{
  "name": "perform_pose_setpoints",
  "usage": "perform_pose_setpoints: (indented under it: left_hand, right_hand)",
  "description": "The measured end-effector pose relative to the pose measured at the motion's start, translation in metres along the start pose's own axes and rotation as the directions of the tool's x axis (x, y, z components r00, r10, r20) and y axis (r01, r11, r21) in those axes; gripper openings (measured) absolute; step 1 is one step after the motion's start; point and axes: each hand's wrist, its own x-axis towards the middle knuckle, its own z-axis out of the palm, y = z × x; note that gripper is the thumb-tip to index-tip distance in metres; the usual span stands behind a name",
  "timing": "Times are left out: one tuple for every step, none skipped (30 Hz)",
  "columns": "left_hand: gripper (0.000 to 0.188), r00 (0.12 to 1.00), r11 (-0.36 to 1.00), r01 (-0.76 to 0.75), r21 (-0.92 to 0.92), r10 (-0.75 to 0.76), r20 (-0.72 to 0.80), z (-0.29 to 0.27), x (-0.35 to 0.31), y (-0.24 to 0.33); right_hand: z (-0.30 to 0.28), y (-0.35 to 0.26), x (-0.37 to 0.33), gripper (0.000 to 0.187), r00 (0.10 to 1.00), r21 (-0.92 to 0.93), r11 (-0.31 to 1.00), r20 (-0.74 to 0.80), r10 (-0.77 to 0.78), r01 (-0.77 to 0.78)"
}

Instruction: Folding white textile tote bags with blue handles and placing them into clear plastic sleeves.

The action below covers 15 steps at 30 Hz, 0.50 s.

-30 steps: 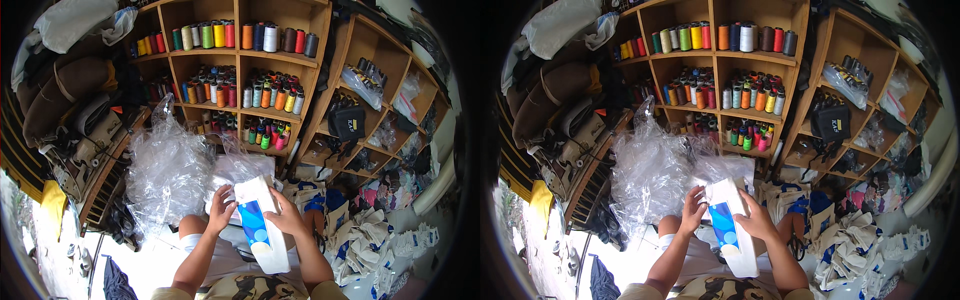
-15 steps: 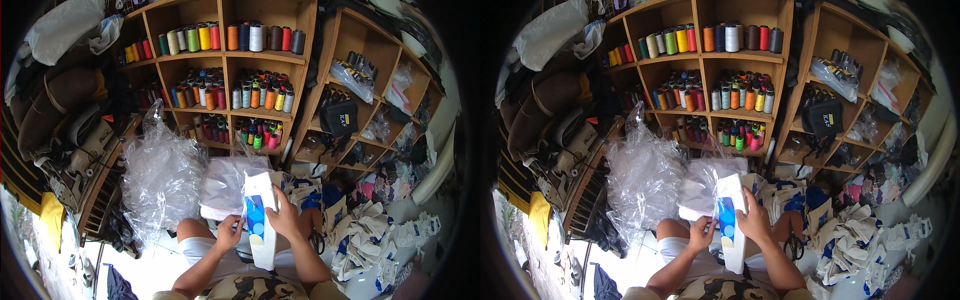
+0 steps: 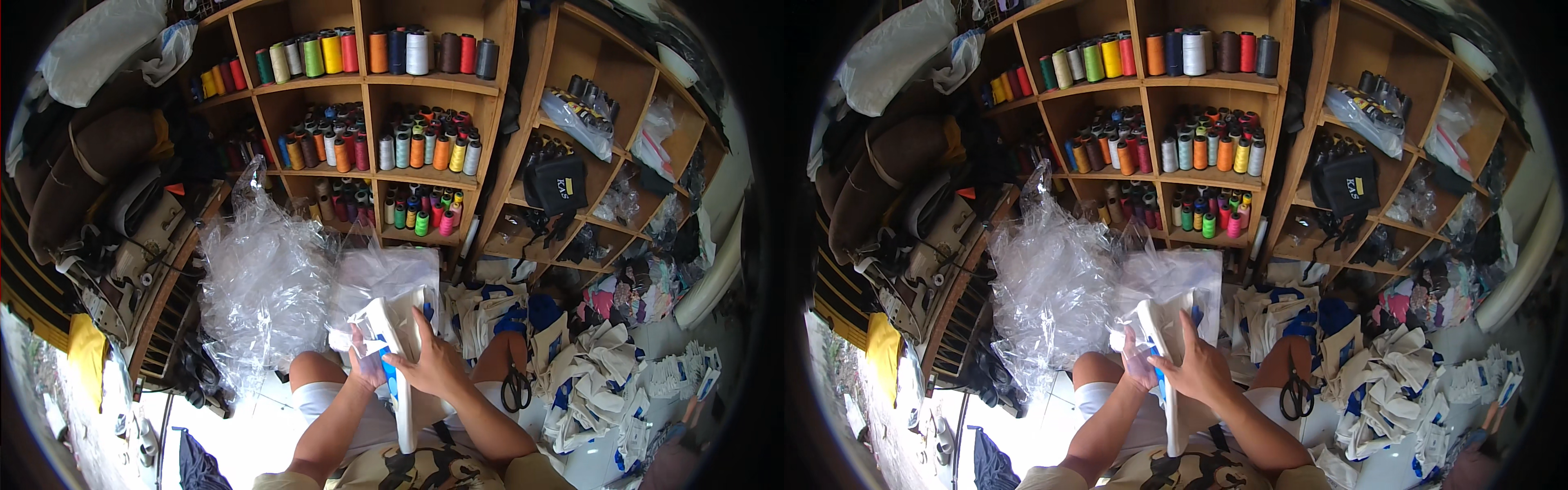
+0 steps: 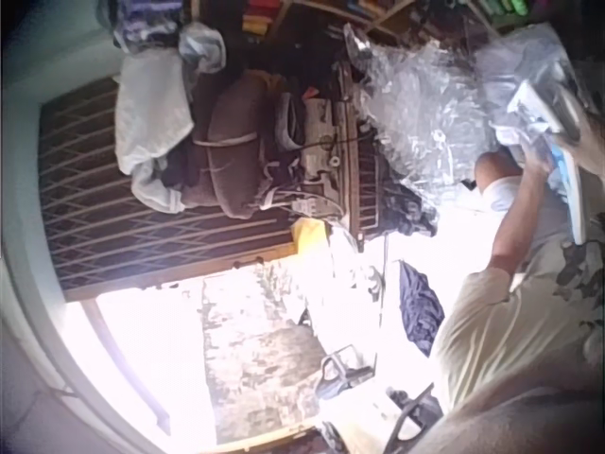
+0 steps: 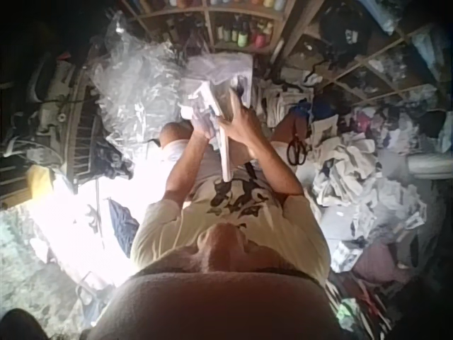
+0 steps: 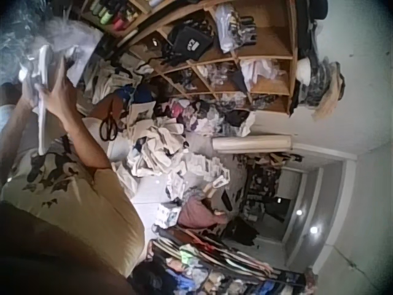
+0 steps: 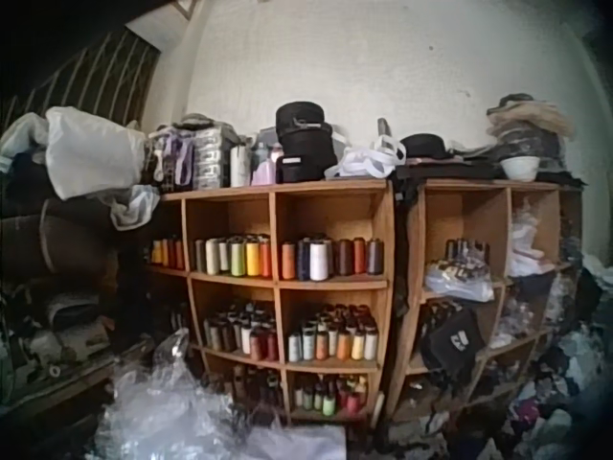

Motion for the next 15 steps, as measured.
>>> perform_pose_setpoints:
  left_hand:
    - [0.087,0.999,0.999,-0.043,-0.022,0.042,-0.013,0.001,0.004,-0.004]
    - [0.085,0.996,0.995,-0.085,-0.044,0.084,-0.029,0.001,0.007,-0.007]
    - [0.085,0.996,0.996,-0.080,-0.046,0.079,-0.029,-0.008,0.010,-0.009]
    - [0.085,0.999,0.996,-0.047,-0.077,0.047,-0.005,-0.011,0.019,-0.010]
    - [0.085,1.000,0.994,-0.014,-0.108,0.016,0.019,-0.021,0.019,-0.010]
    - [0.084,0.998,0.990,0.033,-0.140,-0.026,0.049,-0.034,0.016,-0.015]
    - [0.084,0.995,0.982,0.079,-0.171,-0.066,0.079,-0.047,0.014,-0.019]
    - [0.084,0.989,0.973,0.116,-0.198,-0.096,0.109,-0.056,0.010,-0.017]
    - [0.084,0.982,0.963,0.153,-0.224,-0.123,0.140,-0.061,0.022,-0.022]
    - [0.083,0.974,0.950,0.190,-0.247,-0.150,0.172,-0.073,0.021,-0.020]
    - [0.083,0.961,0.935,0.233,-0.268,-0.180,0.209,-0.084,0.021,-0.025]
    - [0.083,0.947,0.917,0.275,-0.288,-0.207,0.246,-0.098,0.013,-0.018]
    - [0.083,0.929,0.897,0.322,-0.304,-0.236,0.286,-0.107,0.015,-0.018]
    - [0.082,0.910,0.876,0.363,-0.317,-0.260,0.324,-0.119,0.013,-0.017]
    - [0.082,0.889,0.853,0.405,-0.331,-0.281,0.363,-0.121,0.020,-0.014]
  right_hand:
    - [0.007,0.009,-0.001,0.086,0.999,0.024,0.999,-0.034,-0.042,0.043]
    - [0.011,0.017,0.000,0.083,0.999,0.092,0.996,-0.043,-0.008,0.012]
    - [0.010,0.024,-0.002,0.082,0.998,0.126,0.992,-0.065,-0.001,0.009]
    - [0.010,0.028,-0.004,0.081,0.997,0.163,0.987,-0.078,0.002,0.011]
    - [0.010,0.031,-0.005,0.081,0.998,0.165,0.986,-0.070,0.001,0.011]
    - [0.009,0.035,-0.008,0.082,0.995,0.210,0.978,-0.090,0.038,-0.019]
    - [0.008,0.038,-0.011,0.083,0.991,0.255,0.966,-0.108,0.076,-0.046]
    - [0.007,0.040,-0.009,0.083,0.992,0.255,0.966,-0.102,0.076,-0.047]
    - [0.005,0.040,-0.004,0.085,0.980,0.256,0.962,-0.148,0.133,-0.092]
    - [0.003,0.043,0.000,0.087,0.963,0.261,0.956,-0.194,0.190,-0.136]
    - [0.002,0.048,0.003,0.082,0.953,0.262,0.943,-0.163,0.255,-0.207]
    - [0.005,0.059,0.007,0.082,0.953,0.261,0.943,-0.163,0.255,-0.208]
    - [0.009,0.074,0.012,0.071,0.964,0.305,0.943,-0.178,0.196,-0.135]
    - [0.018,0.089,0.018,0.061,0.972,0.347,0.936,-0.192,0.133,-0.059]
    - [0.031,0.104,0.020,0.040,0.958,0.499,0.851,-0.128,0.257,-0.162]
